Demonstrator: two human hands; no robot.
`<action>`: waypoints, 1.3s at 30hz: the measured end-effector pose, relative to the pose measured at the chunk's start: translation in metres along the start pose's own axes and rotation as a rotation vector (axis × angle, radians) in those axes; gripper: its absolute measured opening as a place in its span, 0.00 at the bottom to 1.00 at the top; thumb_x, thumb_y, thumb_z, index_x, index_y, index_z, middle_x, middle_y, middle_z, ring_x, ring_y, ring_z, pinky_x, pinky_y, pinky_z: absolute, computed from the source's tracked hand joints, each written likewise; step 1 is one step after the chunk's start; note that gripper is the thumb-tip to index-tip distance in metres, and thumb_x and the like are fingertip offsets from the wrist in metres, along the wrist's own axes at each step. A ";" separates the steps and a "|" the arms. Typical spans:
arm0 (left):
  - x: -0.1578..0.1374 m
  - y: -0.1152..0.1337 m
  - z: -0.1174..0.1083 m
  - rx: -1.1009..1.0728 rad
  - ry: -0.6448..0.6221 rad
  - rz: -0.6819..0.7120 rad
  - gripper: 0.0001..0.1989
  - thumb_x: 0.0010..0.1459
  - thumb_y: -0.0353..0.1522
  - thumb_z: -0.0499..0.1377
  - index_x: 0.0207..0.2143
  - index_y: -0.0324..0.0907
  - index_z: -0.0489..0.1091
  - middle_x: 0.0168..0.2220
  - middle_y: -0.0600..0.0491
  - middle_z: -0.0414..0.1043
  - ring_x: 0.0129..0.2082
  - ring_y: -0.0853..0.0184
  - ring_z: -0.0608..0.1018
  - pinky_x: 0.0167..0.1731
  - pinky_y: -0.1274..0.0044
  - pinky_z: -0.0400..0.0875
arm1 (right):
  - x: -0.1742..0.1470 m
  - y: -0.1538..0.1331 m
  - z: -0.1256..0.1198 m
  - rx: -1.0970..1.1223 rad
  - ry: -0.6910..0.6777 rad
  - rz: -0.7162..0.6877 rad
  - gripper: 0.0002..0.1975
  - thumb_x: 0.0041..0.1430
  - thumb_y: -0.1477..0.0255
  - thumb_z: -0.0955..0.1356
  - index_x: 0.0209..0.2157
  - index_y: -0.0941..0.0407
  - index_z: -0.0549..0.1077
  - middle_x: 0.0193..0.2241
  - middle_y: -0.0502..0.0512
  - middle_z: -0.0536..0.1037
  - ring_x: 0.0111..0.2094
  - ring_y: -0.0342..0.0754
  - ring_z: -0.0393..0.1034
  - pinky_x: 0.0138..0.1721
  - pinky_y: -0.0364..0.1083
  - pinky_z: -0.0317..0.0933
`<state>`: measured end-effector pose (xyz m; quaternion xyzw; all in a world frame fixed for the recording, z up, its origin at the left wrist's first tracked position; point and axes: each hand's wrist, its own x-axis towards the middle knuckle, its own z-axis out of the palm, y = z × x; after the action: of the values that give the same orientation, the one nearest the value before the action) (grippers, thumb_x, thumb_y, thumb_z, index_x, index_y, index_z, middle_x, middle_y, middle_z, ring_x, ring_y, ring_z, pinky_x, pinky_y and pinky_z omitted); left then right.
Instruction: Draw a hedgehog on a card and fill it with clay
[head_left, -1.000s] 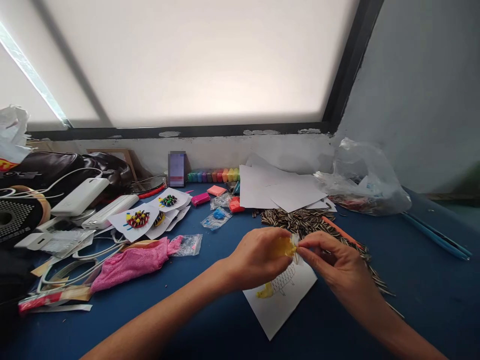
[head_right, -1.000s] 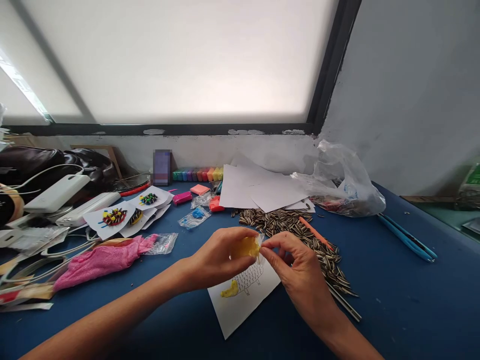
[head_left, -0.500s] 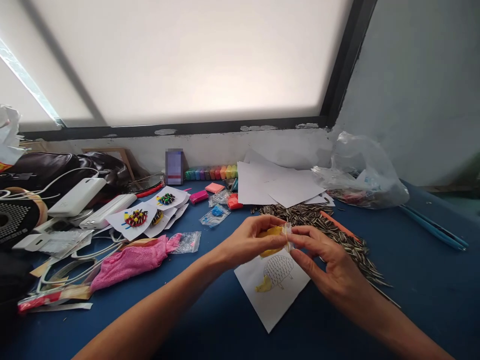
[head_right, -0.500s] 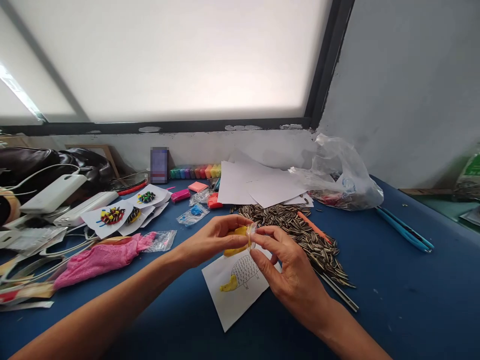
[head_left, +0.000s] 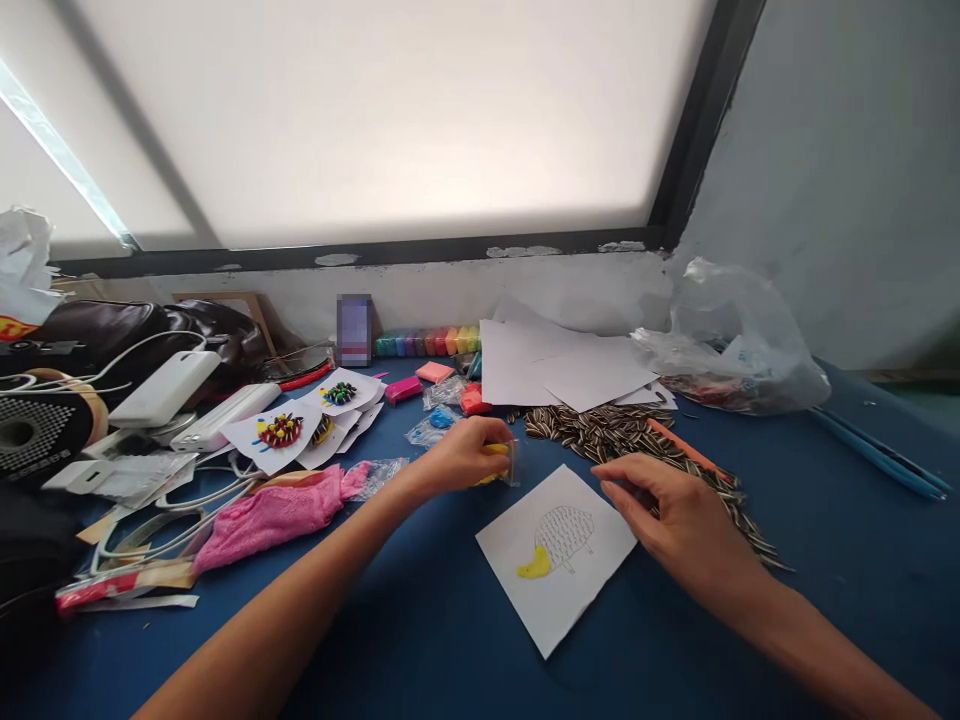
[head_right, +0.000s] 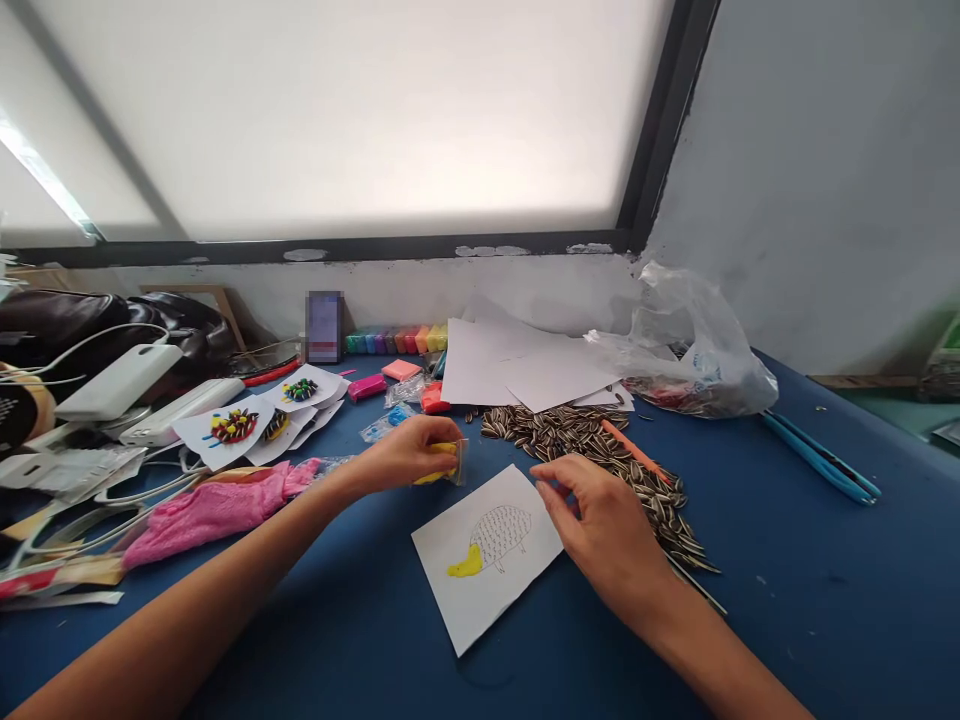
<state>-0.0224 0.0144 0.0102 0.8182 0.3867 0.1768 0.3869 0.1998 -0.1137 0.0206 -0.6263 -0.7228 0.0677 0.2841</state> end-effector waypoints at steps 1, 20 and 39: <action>0.000 -0.002 -0.001 0.164 0.066 0.022 0.13 0.49 0.30 0.61 0.40 0.39 0.70 0.39 0.48 0.73 0.39 0.61 0.74 0.40 0.70 0.69 | 0.001 0.005 0.002 -0.050 0.000 -0.005 0.13 0.63 0.70 0.61 0.39 0.54 0.76 0.40 0.56 0.80 0.40 0.51 0.75 0.39 0.50 0.70; -0.013 0.025 -0.001 0.812 -0.031 0.121 0.10 0.57 0.24 0.50 0.34 0.38 0.70 0.39 0.45 0.72 0.40 0.61 0.71 0.38 0.72 0.64 | -0.003 0.015 0.010 -0.317 -0.158 0.046 0.05 0.57 0.71 0.65 0.34 0.54 0.73 0.24 0.52 0.77 0.24 0.49 0.73 0.24 0.44 0.59; -0.016 0.032 0.005 0.336 -0.226 -0.007 0.06 0.47 0.30 0.60 0.31 0.40 0.73 0.30 0.52 0.75 0.28 0.68 0.73 0.23 0.79 0.60 | -0.009 -0.015 0.001 -0.011 -0.073 -0.130 0.10 0.60 0.76 0.58 0.32 0.53 0.69 0.25 0.50 0.76 0.24 0.45 0.70 0.25 0.43 0.61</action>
<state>-0.0137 -0.0133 0.0314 0.8847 0.3676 0.0157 0.2863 0.1867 -0.1250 0.0240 -0.5766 -0.7722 0.0679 0.2582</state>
